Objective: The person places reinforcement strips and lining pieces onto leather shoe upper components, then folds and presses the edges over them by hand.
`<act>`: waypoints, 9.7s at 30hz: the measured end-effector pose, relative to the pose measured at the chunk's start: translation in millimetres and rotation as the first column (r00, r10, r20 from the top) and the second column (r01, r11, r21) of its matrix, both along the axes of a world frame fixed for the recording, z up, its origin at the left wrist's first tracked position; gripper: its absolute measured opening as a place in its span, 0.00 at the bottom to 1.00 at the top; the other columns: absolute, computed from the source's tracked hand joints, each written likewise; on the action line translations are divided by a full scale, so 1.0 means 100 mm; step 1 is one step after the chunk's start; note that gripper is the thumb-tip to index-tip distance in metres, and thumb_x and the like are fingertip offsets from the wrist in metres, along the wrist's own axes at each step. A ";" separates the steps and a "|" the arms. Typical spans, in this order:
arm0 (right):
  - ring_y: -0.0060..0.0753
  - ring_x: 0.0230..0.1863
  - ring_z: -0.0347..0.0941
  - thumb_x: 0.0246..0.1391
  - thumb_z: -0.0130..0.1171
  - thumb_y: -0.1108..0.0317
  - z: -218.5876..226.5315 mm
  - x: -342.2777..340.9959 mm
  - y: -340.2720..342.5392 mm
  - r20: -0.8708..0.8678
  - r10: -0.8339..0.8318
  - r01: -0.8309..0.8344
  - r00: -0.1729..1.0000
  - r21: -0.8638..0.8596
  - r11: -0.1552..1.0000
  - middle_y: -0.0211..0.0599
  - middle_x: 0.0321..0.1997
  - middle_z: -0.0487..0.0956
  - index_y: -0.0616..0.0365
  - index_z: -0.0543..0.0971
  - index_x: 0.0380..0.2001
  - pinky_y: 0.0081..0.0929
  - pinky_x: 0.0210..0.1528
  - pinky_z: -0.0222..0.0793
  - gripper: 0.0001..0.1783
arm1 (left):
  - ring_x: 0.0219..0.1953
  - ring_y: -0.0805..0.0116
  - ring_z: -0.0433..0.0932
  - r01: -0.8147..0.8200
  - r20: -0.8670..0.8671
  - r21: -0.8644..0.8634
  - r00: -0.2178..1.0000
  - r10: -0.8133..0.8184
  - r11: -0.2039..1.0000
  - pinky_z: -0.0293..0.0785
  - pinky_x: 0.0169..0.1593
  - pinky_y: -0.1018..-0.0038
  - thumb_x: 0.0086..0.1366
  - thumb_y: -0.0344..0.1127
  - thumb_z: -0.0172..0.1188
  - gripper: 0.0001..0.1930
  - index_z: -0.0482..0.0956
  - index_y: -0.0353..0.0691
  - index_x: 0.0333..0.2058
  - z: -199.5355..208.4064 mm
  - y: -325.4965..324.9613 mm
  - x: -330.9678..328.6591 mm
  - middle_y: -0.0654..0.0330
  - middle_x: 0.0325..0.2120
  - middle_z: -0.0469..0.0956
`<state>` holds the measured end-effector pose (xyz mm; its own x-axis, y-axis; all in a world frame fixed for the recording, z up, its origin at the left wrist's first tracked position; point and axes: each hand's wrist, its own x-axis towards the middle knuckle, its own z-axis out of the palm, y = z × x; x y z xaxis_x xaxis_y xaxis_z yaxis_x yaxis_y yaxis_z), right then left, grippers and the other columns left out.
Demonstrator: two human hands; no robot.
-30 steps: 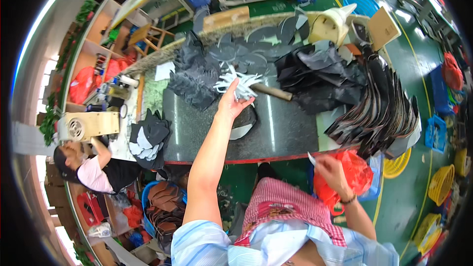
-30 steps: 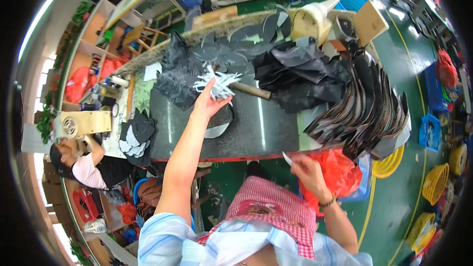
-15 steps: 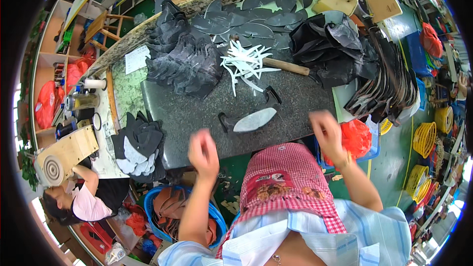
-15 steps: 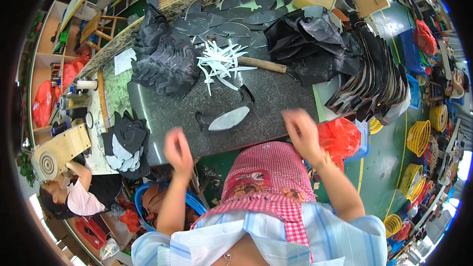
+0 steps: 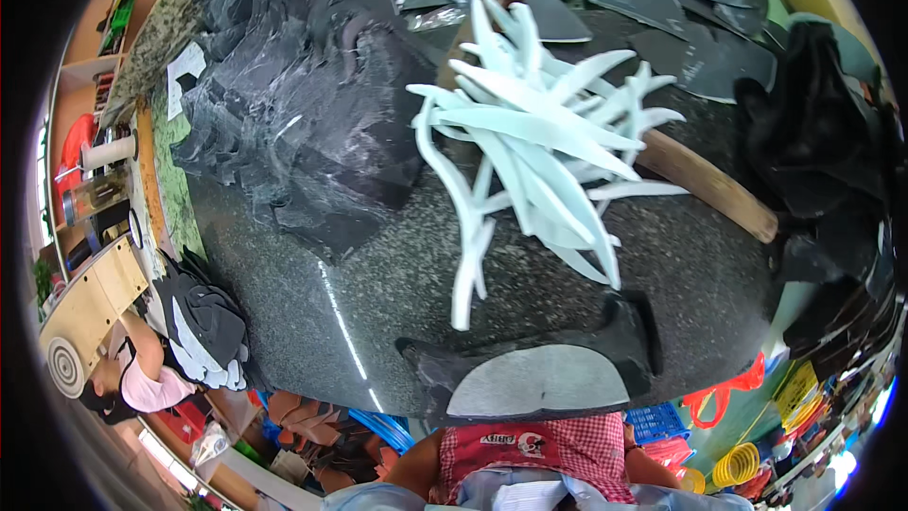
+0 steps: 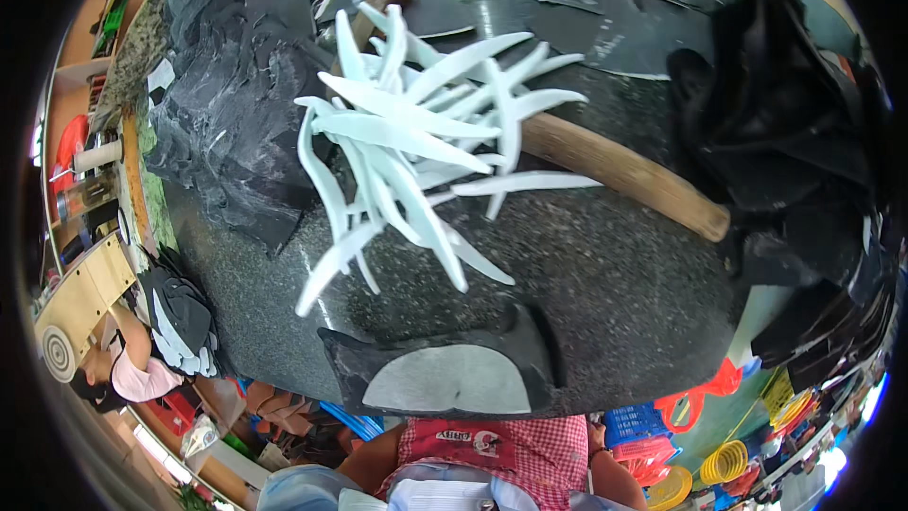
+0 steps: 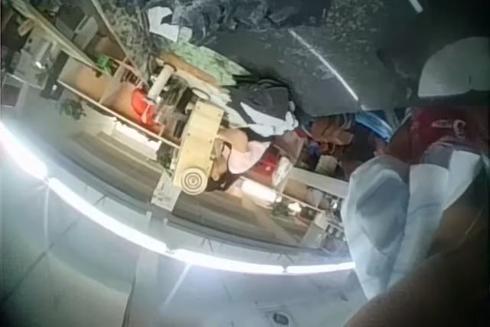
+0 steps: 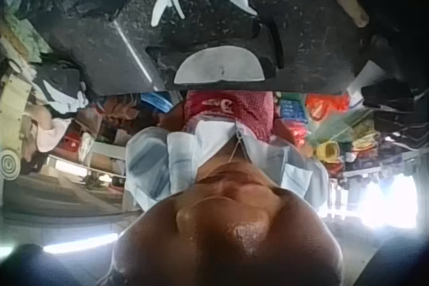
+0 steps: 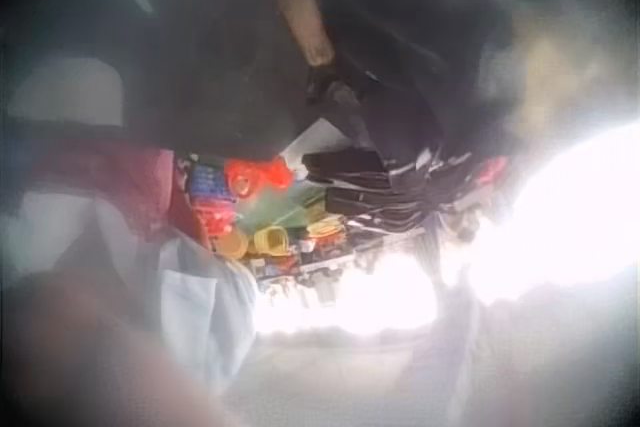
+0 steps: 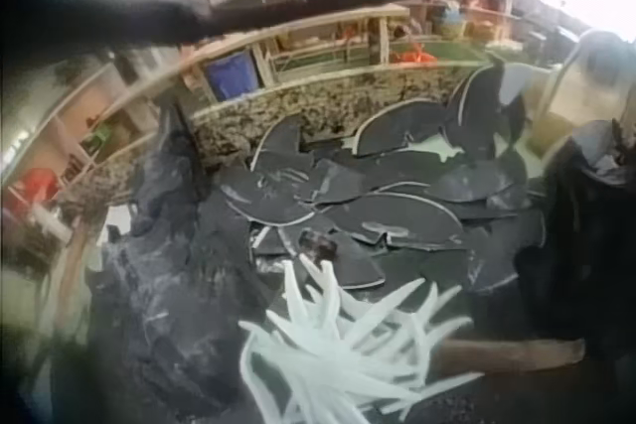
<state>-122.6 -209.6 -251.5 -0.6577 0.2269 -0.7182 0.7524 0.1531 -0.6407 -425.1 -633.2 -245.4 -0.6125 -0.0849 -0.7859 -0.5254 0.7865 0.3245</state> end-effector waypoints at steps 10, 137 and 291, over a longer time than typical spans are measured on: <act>0.46 0.45 0.75 0.55 0.54 0.60 0.20 -0.51 0.38 -0.132 0.017 -0.024 0.991 -0.050 0.998 0.45 0.43 0.79 0.61 0.78 0.40 0.37 0.46 0.71 0.16 | 0.47 0.48 0.76 -0.152 -0.168 -0.036 0.975 0.144 0.988 0.70 0.49 0.64 0.67 0.49 0.50 0.22 0.76 0.34 0.44 0.57 0.77 -0.84 0.47 0.42 0.78; 0.46 0.38 0.74 0.40 0.58 0.70 3.26 -3.82 0.79 -0.222 0.749 -0.371 0.625 0.759 0.535 0.43 0.32 0.73 0.63 0.74 0.26 0.38 0.39 0.71 0.08 | 0.49 0.52 0.75 0.725 -0.789 -0.588 -0.419 -0.449 0.358 0.72 0.51 0.59 0.61 0.35 0.50 0.12 0.78 0.38 0.40 2.42 3.27 -1.27 0.49 0.44 0.76; 0.41 0.29 0.73 0.43 0.62 0.80 2.80 -3.68 1.05 -0.515 0.108 0.422 0.850 0.791 0.442 0.41 0.27 0.73 0.59 0.71 0.38 0.31 0.31 0.68 0.16 | 0.43 0.51 0.80 0.820 -0.736 -0.568 -0.469 -0.489 0.069 0.77 0.45 0.64 0.53 0.31 0.56 0.16 0.78 0.26 0.38 2.68 3.68 -1.40 0.42 0.37 0.80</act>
<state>-490.8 -104.7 28.1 -0.6886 0.6687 0.2806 0.5039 0.7194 -0.4780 -565.2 -264.9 23.0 -0.0408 0.9769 0.2097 0.9978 0.0290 0.0589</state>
